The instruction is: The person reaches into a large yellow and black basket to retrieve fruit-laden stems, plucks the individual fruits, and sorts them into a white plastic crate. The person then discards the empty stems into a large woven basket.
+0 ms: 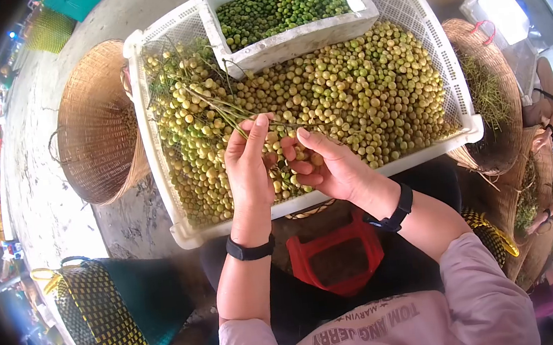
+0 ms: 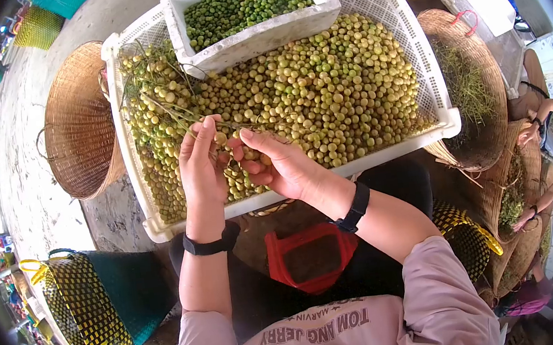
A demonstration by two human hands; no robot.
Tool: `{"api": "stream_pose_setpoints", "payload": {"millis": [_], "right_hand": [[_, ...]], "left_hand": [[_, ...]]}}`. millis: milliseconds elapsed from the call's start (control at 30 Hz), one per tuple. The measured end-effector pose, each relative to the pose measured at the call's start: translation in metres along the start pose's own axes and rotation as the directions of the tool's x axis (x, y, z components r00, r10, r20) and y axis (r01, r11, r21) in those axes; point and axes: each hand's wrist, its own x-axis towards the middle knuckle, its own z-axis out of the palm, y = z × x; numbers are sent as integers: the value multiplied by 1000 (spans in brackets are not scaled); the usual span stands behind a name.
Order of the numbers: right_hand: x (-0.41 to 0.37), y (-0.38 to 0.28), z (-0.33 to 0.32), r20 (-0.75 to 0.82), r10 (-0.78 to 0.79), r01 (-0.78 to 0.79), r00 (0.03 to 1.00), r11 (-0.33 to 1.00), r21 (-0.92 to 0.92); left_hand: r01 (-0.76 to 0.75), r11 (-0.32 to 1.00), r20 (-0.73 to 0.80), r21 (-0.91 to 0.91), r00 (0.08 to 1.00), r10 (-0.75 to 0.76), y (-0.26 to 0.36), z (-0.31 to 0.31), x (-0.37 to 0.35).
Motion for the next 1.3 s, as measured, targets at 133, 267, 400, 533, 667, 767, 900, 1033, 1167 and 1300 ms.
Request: {"api": "stream_pose_setpoints", "payload": {"millis": [133,267,400,533,667,767,900,1033,1167,1300], "right_hand": [[1,0,-3,-2,10,-10,1000,1000,25],[0,-1,-5,60,6,-10,998,998,67],[-3,-2,-1,42,50,-54,998,991,122],[-2,-1,-7,44,42,-45,998,997,68],[-3,-3,-4,72,47,-58,996,986,157],[-2,-4,-4,-12,38,-36,999,993,110],[-2,-7,-2,-69,66,-61,995,995,74],[-3,-9,-5,14,98,-99,995,979,178],[-2,-7,-8,-8,89,-87,996,989,117],[-3,-5,-9,-2,56,-55,998,992,113]], "left_hand": [[-17,999,0,30,1000,17,-1,1,0],[-80,994,-3,68,997,80,0,4,1],[-125,951,68,282,992,110,-2,-3,3],[-155,967,50,201,988,148,1,4,0],[-136,982,54,129,990,130,1,2,2],[-121,988,57,92,992,116,3,1,2],[-146,983,92,111,986,136,4,-2,2],[-212,943,91,257,977,195,8,-4,3],[-262,926,141,271,963,231,8,-1,1],[-246,923,142,297,967,212,10,-6,3]]}}
